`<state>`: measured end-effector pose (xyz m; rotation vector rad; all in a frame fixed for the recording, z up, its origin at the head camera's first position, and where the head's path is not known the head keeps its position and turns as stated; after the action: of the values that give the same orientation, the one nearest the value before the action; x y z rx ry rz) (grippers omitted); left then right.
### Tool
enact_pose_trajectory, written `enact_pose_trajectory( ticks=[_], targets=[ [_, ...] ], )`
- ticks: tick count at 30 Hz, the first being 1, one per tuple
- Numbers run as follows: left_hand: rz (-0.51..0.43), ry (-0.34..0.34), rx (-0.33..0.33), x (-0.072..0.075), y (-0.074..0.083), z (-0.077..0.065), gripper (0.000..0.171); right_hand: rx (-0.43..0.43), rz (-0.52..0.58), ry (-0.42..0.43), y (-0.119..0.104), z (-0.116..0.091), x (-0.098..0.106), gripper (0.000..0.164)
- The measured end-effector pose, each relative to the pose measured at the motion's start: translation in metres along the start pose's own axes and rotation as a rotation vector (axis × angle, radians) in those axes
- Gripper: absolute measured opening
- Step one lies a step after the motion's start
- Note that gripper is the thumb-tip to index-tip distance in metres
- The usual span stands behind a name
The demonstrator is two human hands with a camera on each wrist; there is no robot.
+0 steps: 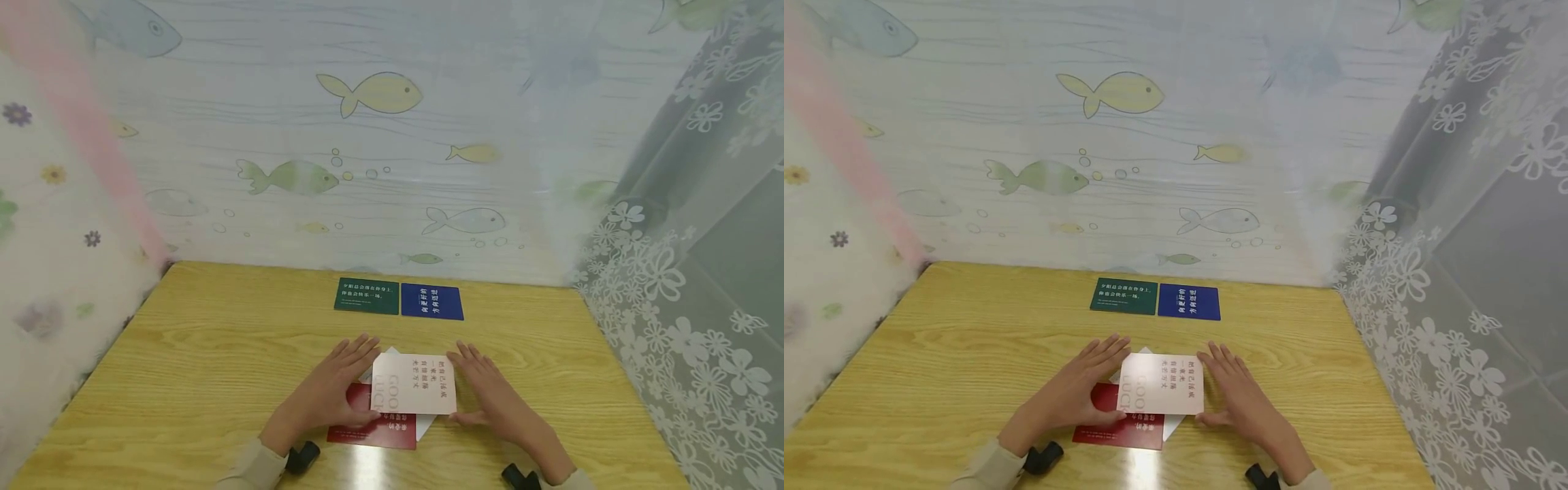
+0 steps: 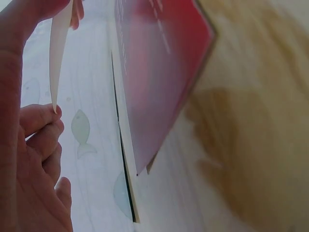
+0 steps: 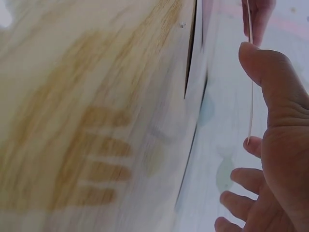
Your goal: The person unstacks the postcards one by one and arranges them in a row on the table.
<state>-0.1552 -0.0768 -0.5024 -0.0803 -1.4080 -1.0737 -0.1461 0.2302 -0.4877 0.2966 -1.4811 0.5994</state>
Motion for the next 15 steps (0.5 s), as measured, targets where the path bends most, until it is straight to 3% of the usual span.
enact_pose_trajectory(
  ticks=[6,15],
  targets=[
    [-0.016,-0.023,0.029,-0.004,0.002,0.006,0.105,0.000,0.022,0.028,0.004,-0.001,0.002,0.104],
    [-0.016,0.018,-0.013,-0.008,0.004,0.016,0.106,-0.016,0.068,0.062,0.014,-0.003,0.004,0.106]
  ],
)
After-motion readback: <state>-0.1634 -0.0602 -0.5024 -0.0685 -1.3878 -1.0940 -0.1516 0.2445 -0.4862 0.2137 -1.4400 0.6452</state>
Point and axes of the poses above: each hand's wrist, its own z-axis towards the middle knuckle, its own x-axis out of the back of the hand, y = z × x, the point moved 3 cm from there along z, towards the middle knuckle, and after that the axes turned 12 degrees about -z, right-handed, at the moved point
